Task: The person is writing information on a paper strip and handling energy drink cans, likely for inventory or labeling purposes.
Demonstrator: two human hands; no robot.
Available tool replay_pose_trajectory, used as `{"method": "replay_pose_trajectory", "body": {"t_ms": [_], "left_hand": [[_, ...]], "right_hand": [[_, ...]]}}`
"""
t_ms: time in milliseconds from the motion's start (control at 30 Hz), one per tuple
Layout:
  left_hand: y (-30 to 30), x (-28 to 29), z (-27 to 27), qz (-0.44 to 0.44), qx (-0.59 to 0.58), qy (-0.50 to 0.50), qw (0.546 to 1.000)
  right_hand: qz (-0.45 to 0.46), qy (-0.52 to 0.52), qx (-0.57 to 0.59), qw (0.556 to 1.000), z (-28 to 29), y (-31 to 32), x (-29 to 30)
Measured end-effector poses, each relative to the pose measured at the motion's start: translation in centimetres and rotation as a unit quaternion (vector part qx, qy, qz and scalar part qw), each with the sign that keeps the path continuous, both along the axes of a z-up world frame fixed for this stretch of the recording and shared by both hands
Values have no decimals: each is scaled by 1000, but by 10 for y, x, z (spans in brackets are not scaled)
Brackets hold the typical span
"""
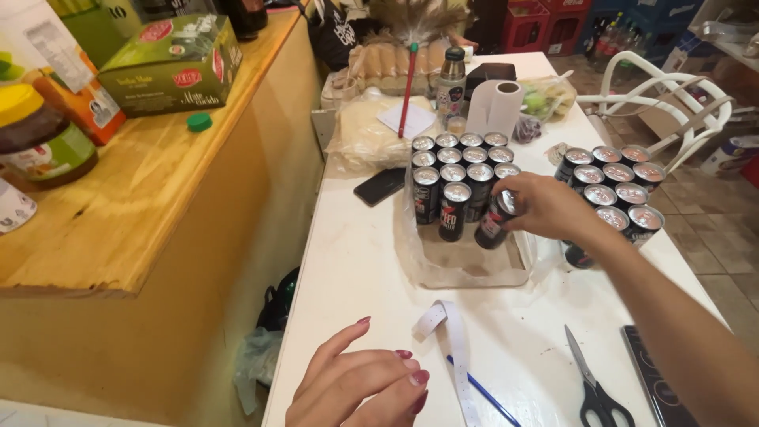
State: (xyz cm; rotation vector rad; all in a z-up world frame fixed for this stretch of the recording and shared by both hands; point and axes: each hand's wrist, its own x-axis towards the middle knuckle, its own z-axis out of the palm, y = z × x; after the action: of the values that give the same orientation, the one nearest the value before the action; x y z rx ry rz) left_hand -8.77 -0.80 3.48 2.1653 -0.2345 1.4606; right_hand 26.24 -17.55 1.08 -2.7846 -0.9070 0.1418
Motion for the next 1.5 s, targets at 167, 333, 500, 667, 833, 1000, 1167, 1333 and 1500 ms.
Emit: {"method": "replay_pose_trajectory", "body": {"t_ms": [167,333,500,667,833,1000,1167,1333,1500], "left_hand": [[-6,-2,9,-21,-4,19,1000],[-12,1,4,-42,-5,19,999],[-14,1,9,-93,20,57,994],[-8,5,-3,-109,67,108,986],[-8,13,-11,-123,89,125,981],[-2,26,-33,-140,120,221,958],[2,56,-61,-134,130,463,867],[-3,96,-121,-168,107,664,721],[-5,111,-169,-242,-74,658,709]], "right_hand": [[186,67,21,980,13,-31,-39],[242,140,-43,959,-8,-34,-64],[335,111,-14,935,-37,-32,-60],[335,130,-19,933,-46,-35,-55],[332,128,-7,934,-54,-41,-50],[289,19,60,955,-74,-65,-60],[102,-48,164,980,-141,-92,-162],[-28,176,-6,984,-219,-87,-221],[-99,102,8,990,-240,-83,-223]]}}
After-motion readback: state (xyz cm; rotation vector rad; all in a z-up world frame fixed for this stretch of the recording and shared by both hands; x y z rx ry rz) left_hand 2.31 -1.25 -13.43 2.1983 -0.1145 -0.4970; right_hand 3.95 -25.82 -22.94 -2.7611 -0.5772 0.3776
